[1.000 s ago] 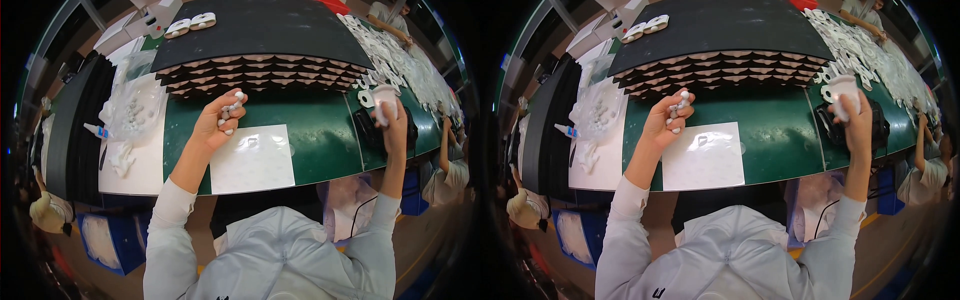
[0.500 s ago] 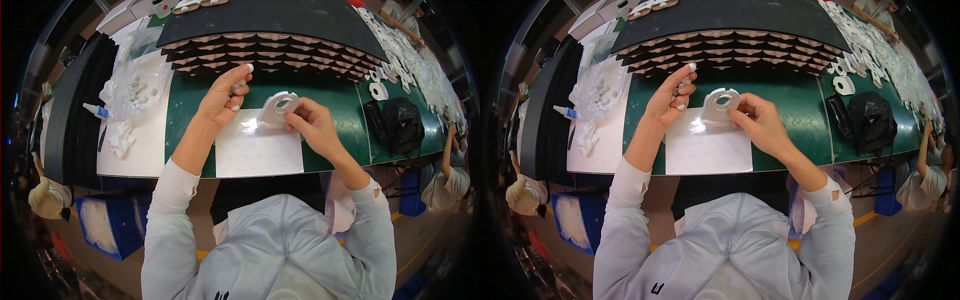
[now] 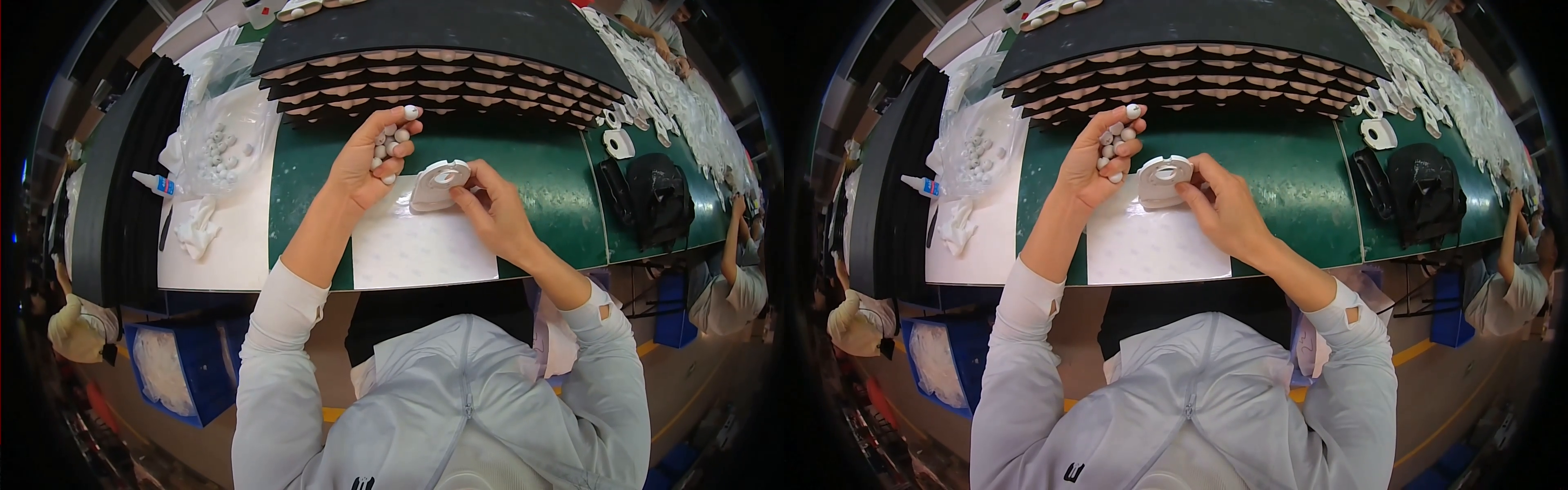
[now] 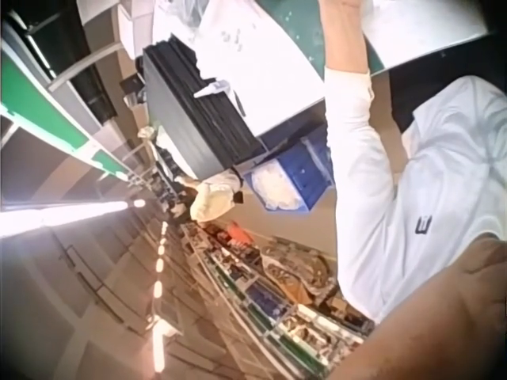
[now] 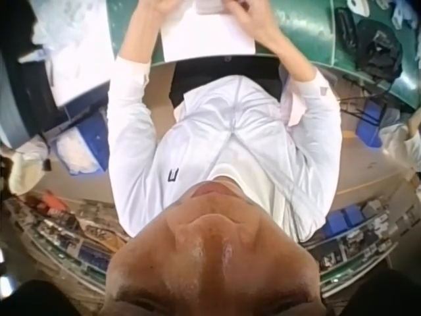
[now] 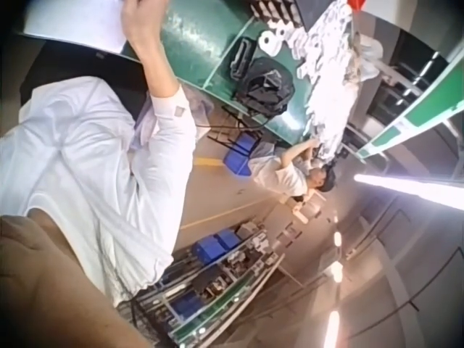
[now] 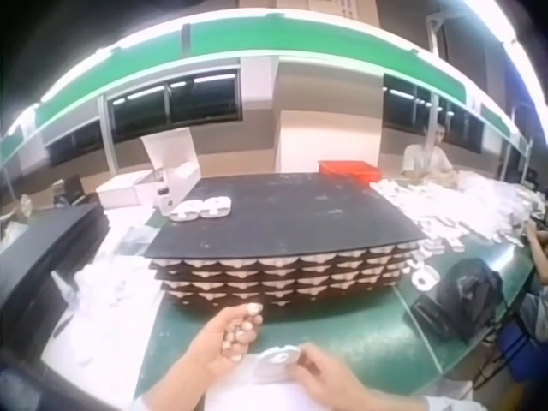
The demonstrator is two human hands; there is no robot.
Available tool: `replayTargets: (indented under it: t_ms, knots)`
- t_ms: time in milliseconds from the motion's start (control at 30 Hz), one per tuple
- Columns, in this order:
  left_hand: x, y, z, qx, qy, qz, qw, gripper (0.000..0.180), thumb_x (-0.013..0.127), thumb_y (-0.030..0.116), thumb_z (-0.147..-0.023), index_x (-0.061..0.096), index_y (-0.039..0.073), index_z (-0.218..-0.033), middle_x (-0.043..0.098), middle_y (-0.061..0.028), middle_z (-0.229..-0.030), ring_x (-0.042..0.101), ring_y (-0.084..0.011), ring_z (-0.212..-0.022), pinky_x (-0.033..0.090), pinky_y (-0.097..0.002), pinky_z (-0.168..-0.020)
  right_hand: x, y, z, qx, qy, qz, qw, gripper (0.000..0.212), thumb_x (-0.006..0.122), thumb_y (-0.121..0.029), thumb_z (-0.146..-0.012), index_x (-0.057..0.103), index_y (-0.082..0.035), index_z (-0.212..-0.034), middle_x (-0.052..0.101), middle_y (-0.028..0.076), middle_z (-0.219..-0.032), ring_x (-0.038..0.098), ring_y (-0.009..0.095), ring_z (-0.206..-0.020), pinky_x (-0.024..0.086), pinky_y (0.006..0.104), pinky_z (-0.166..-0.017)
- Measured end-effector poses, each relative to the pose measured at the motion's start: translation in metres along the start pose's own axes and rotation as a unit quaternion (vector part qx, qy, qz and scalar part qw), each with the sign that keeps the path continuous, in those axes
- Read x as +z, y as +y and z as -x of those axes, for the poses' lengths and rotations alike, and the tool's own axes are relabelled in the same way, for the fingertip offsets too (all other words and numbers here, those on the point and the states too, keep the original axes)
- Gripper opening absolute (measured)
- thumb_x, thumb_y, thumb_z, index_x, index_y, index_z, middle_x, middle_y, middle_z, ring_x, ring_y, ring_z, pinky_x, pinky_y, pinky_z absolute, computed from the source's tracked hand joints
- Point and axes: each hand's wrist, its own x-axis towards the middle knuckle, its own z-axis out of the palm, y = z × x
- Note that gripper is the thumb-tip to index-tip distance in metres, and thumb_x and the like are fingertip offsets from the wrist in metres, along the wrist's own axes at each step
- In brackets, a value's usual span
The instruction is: Assemble small plastic components by inserting white circular pieces into base parts on a production line.
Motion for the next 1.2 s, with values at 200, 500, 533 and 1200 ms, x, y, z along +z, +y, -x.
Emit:
replayTargets:
  t_ms: [200, 500, 533, 1200]
  knots:
    - [0.002, -0.001, 0.001, 0.008, 0.007, -0.017, 1.000, 0.023, 0.065, 0.015, -0.075, 0.058, 0.002, -0.092, 0.056, -0.0051, -0.079, 0.044, -0.0051, -0.053, 0.024, -0.0138, -0.033, -0.001, 0.001, 0.001, -0.015, 0.011, 0.011, 1.000, 0.012, 0.053, -0.005, -0.085, 0.050, -0.001, -0.095, 0.053, 0.003, -0.078, 0.048, 0.007, -0.065, 0.040, 0.0200, -0.058]
    - [0.005, -0.003, 0.004, 0.025, 0.011, -0.034, 0.999, 0.026, 0.061, 0.008, -0.076, 0.055, 0.002, -0.101, 0.053, -0.0071, -0.087, 0.041, -0.0058, -0.057, 0.022, -0.0140, -0.033, 0.004, 0.001, 0.001, -0.061, -0.011, 0.077, 0.995, 0.014, 0.054, -0.002, -0.083, 0.052, -0.002, -0.097, 0.056, 0.004, -0.081, 0.051, 0.009, -0.066, 0.040, 0.0207, -0.057]
    - [0.004, -0.004, 0.004, 0.021, 0.007, -0.036, 0.999, 0.025, 0.061, 0.007, -0.076, 0.054, 0.003, -0.100, 0.053, -0.0069, -0.087, 0.040, -0.0055, -0.057, 0.021, -0.0139, -0.033, 0.004, 0.003, 0.000, -0.018, -0.017, 0.018, 1.000, 0.014, 0.053, -0.003, -0.084, 0.052, -0.003, -0.098, 0.057, 0.004, -0.083, 0.052, 0.010, -0.068, 0.040, 0.0203, -0.059]
    - [0.017, -0.013, 0.013, -0.036, -0.043, -0.189, 0.980, 0.030, 0.066, 0.016, -0.074, 0.056, 0.006, -0.100, 0.057, -0.0027, -0.079, 0.044, -0.0024, -0.058, 0.022, -0.0121, -0.038, -0.019, 0.006, -0.014, 0.067, 0.050, -0.444, 0.892, 0.020, 0.046, -0.016, -0.092, 0.047, -0.006, -0.109, 0.052, 0.006, -0.106, 0.050, 0.014, -0.100, 0.042, 0.0303, -0.086]
